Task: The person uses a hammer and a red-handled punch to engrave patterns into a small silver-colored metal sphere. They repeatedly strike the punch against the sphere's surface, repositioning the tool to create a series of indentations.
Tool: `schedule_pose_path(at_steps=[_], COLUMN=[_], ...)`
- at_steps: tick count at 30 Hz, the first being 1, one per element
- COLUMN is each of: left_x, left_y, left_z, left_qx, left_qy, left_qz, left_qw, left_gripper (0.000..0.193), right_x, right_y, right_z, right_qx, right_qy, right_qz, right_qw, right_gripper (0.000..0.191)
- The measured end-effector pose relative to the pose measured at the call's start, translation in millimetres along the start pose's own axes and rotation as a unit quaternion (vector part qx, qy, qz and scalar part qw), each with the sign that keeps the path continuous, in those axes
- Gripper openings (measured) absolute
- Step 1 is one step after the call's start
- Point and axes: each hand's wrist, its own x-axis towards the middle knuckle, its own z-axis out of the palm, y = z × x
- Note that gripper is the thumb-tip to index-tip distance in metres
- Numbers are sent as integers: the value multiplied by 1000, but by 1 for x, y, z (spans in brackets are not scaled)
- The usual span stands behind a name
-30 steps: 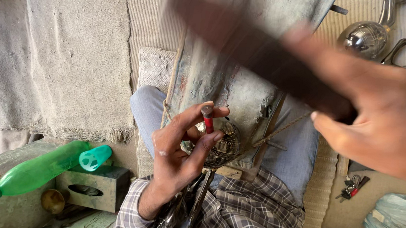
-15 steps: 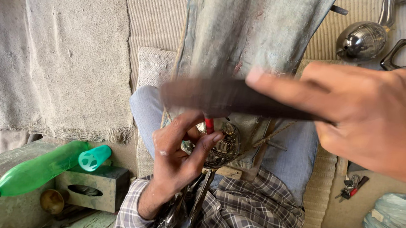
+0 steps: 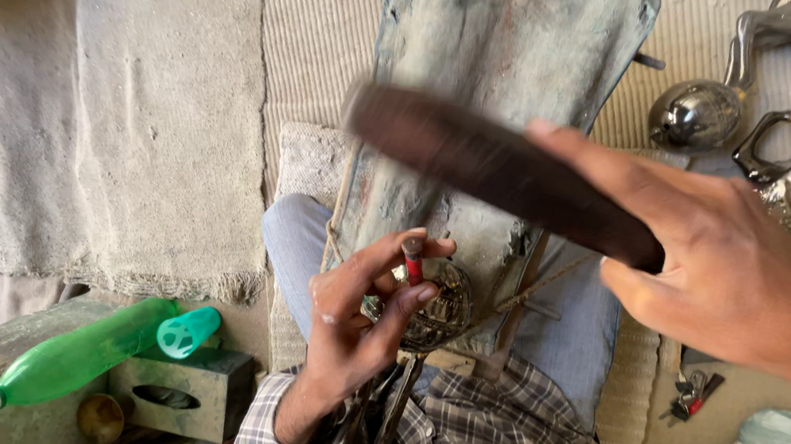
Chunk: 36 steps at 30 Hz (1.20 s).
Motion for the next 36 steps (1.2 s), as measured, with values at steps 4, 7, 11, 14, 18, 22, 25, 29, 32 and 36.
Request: schedule_pose_path(at_steps=[4,7,11,14,18,22,25,29,32,36], left_x=[2,1,-2,-2,3,4,6,10,11,10], left_y=[-7,-9,-11,-14,-22,-21,-18,-15,-13,-10], left_z=[1,0,-1,-2,-8,-14,-17,-17,-17,-18], left_qx=[50,20,20,-11,-145,-112,-106,-112,-106,-88], left_qy=[-1,-10,-20,-22,23,-22,-51,-49,-59,-74], left_qz=[0,-3,-7,-9,-52,-28,-46,-80,-57,-44], left_qw=[999,1000,1000,1000,988,993,992,989,991,992], left_gripper=[43,44,44,41,48,54,55,54,52,49], right_x=[-1,-4,-5,-5,-6,-10,-11,-10,-9,-7], right_y=[2,3,4,5,10,20,23,23,21,18], right_z=[2,3,8,12,18,24,29,31,29,22], right_qx=[10,-32,6,-67,-36,-68,-77,-83,31,167], right_qy=[-48,16,27,49,18,73,58,90,146,96], right_qz=[52,-24,-17,-53,10,-38,-31,-55,-66,-17], right_qw=[997,999,999,995,999,994,995,991,987,981], right_gripper=[95,98,101,102,97,102,99,99,90,98])
